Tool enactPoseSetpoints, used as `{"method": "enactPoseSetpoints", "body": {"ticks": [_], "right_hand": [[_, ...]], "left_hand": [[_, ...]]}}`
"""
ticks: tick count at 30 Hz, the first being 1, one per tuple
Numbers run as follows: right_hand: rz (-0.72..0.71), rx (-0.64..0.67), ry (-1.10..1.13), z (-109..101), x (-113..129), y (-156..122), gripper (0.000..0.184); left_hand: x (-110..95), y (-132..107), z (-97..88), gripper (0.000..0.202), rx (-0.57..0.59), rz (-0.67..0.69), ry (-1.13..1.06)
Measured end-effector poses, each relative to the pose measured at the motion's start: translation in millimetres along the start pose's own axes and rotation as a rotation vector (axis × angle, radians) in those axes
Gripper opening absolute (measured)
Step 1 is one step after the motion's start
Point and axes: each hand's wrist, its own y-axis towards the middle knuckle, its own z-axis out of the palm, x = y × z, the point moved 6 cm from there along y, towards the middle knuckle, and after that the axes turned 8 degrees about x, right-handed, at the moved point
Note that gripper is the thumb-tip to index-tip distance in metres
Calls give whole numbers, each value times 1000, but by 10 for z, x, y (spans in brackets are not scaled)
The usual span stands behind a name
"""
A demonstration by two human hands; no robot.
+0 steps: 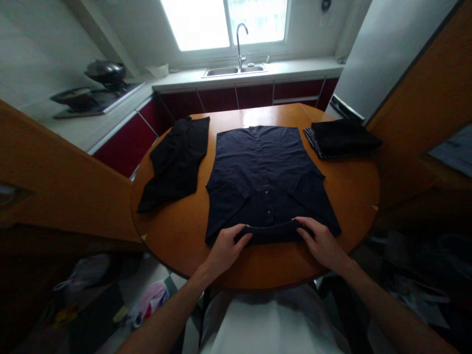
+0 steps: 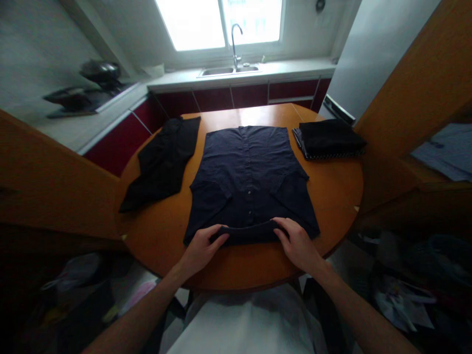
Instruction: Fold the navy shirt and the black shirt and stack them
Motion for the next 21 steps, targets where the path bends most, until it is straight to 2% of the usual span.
{"method": "enactPoseSetpoints", "body": {"ticks": [6,9,12,15,18,19,21], "right_hand": [[62,-45,-134,44,-44,77,34],[81,-81,-212,34,-33,91,29],[78,-136,-276,0,-10,99,28],[65,-179,-385,-28,51,92,27],[49,-275,-476,-12,204,43,29],[30,-313,-482,19,281,21,31],[-46,-327,-479,155,458,-6,41]], "left_hand": [[72,40,-1,38,-120,-115,148],[105,47,3,42,-133,-196,270],[106,54,-6,40,-140,-193,286],[28,34,-29,36,-164,-123,355],[-196,-12,-28,43,-236,21,536],[-284,-20,14,47,-230,81,596],[-430,-9,167,54,-144,195,691]]}}
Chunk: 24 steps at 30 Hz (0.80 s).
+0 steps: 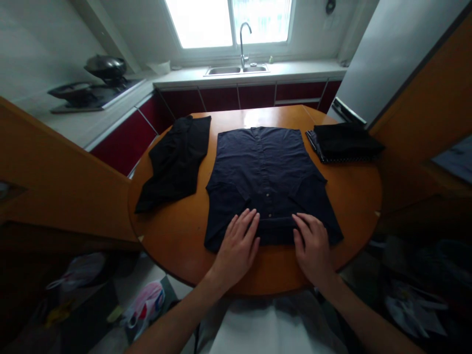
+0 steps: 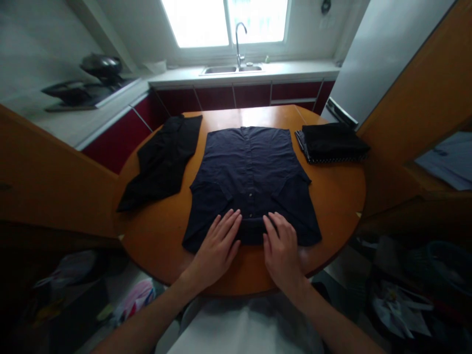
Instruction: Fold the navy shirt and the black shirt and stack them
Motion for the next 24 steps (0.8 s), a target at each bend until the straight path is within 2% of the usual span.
{"method": "enactPoseSetpoints", "body": {"ticks": [3,6,12,20,24], "right_hand": [[-156,134,-31,190,327,-56,57],[-207,274,-116,363,413,-81,64],[-197,350,-192,362,162,-76,72],[-140,331,-245,237,-172,-183,77],[-131,304,-245,249,-247,-225,78]], "left_hand": [[-204,46,172,59,118,119,84],[-210,64,326,62,166,99,139],[-106,0,372,65,170,79,156],[66,-199,290,73,115,39,97],[251,-429,172,64,4,-99,-56]]}}
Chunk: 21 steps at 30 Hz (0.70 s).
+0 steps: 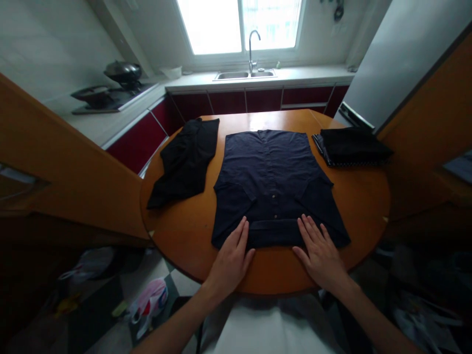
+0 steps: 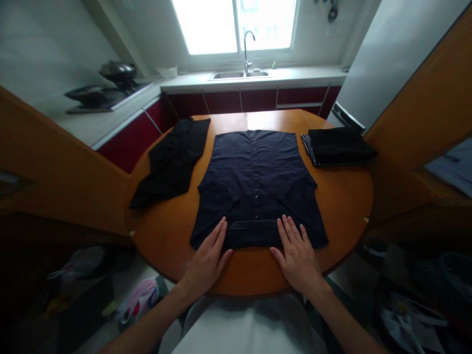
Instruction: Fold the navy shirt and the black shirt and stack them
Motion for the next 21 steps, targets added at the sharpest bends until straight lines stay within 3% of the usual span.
{"method": "enactPoseSetpoints", "body": {"ticks": [3,6,13,16,18,21], "right_hand": [[-10,-19,8,11,4,-7,77],[-13,-34,18,-2,14,-8,76],[-3,-49,7,29,-9,-4,75],[34,-72,11,33,9,-5,76],[71,-109,23,-8,73,-10,79],[31,-138,60,-97,294,5,80]], "left_hand": [[172,-171,-104,49,-99,-134,-97],[269,-256,-126,31,-108,-189,-137],[363,-218,-116,16,-139,-254,-175],[234,-130,-197,17,-177,-235,-112],[37,-24,-249,24,-199,-144,-77],[-322,189,-176,42,-88,70,-3]]}}
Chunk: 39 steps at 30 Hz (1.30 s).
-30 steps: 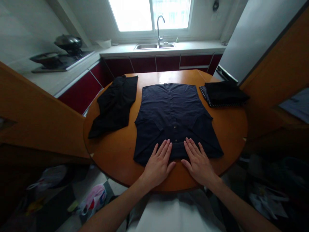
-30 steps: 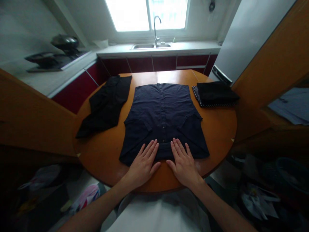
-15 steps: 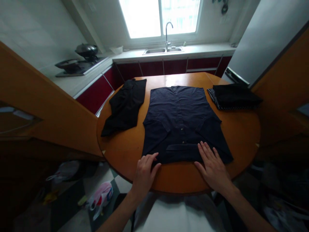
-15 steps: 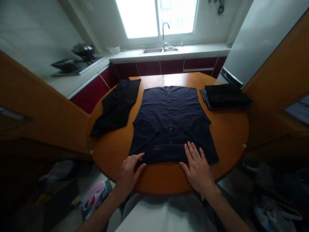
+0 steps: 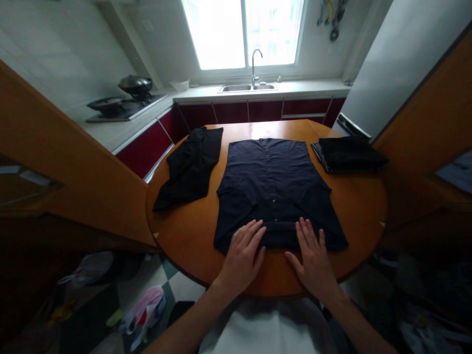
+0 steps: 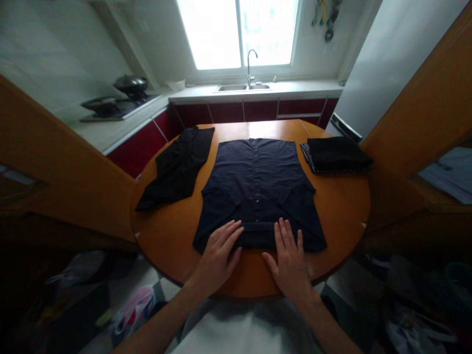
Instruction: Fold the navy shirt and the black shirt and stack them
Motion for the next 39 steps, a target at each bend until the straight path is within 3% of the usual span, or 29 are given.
{"method": "enactPoseSetpoints", "body": {"ticks": [4,8,22,39], "right_hand": [[-186,79,68,-8,312,87,72],[-200,133,65,76,309,190,72],[-110,114,1,137,-22,166,71],[-34,90,-22,95,-131,105,73]], "left_hand": [[-206,183,280,64,200,167,131],[-157,204,409,69,243,180,179],[-22,166,443,69,202,130,142],[65,93,374,71,183,129,181]]}}
